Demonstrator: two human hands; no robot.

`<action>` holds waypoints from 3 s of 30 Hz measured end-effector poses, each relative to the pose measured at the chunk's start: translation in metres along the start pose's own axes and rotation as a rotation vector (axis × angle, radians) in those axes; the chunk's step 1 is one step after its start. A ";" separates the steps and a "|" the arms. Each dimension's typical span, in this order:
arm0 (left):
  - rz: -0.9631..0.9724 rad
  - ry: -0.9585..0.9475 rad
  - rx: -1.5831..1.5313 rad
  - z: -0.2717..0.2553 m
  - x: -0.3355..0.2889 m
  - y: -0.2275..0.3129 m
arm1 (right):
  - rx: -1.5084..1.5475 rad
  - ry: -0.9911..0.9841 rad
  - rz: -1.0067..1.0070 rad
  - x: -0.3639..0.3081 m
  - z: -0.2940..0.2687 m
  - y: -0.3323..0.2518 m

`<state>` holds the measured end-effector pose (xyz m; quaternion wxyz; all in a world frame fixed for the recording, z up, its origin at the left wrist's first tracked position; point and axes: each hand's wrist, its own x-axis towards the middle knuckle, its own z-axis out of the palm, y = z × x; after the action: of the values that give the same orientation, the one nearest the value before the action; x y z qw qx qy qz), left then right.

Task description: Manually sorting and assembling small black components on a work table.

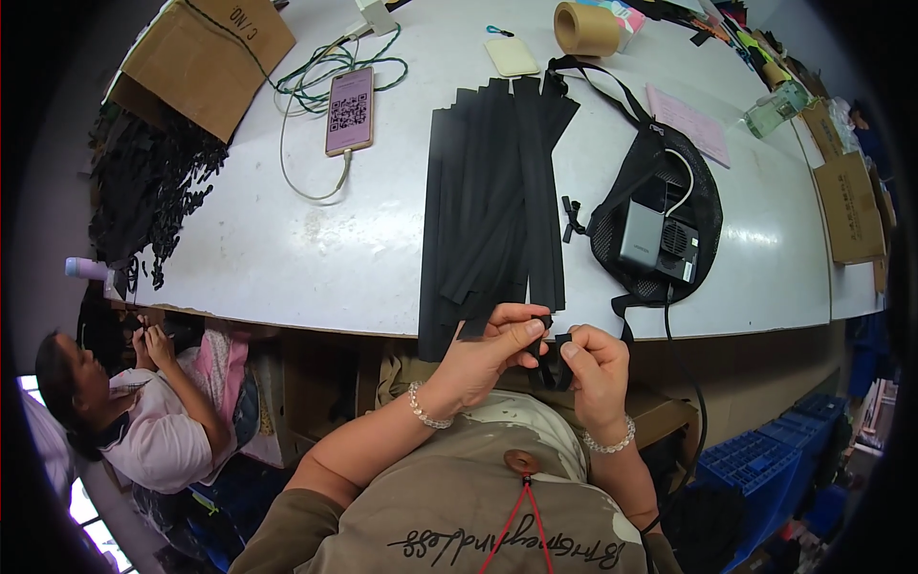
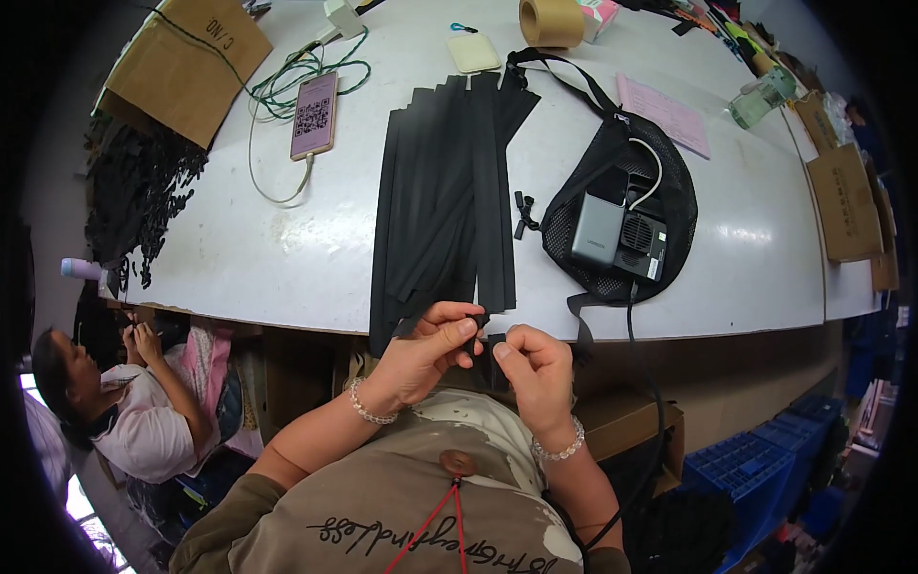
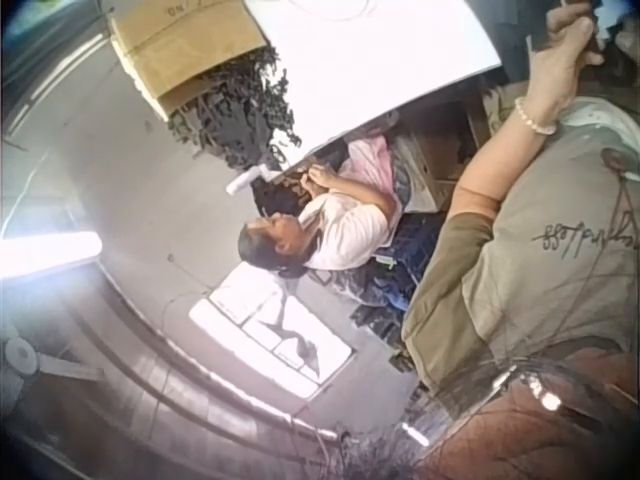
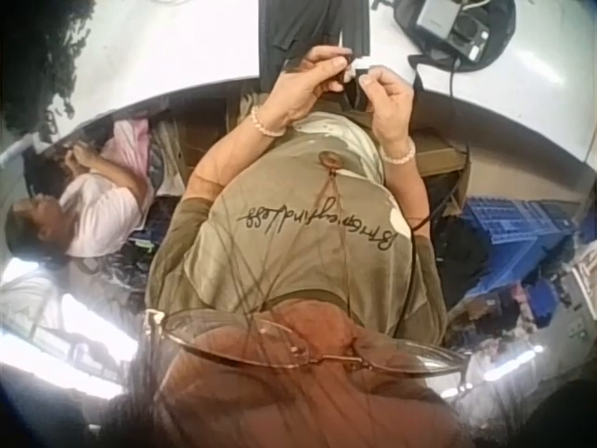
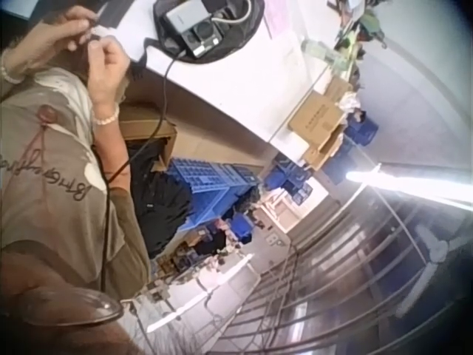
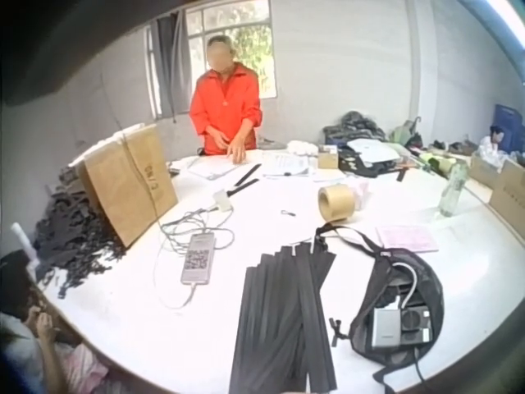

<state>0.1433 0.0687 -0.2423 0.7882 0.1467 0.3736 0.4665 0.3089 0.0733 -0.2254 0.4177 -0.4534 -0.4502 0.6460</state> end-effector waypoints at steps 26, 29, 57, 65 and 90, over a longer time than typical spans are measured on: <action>0.050 -0.047 0.211 0.003 -0.001 0.000 | -0.092 -0.024 -0.024 0.009 -0.004 0.001; 0.063 -0.045 0.220 0.003 -0.001 0.002 | -0.093 -0.023 -0.018 0.009 -0.003 0.000; 0.154 -0.062 0.357 0.003 -0.004 0.001 | -0.063 -0.088 -0.022 0.005 -0.006 -0.005; 0.150 -0.054 0.232 0.007 -0.007 0.004 | -0.051 -0.122 -0.070 0.004 -0.003 -0.009; 0.703 -0.106 0.507 0.002 -0.012 -0.008 | -0.397 0.038 -0.552 -0.004 0.005 -0.005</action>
<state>0.1468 0.0544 -0.2402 0.5389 0.4777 0.3626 0.5916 0.3058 0.0700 -0.2194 0.4885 -0.3991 -0.6651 0.3997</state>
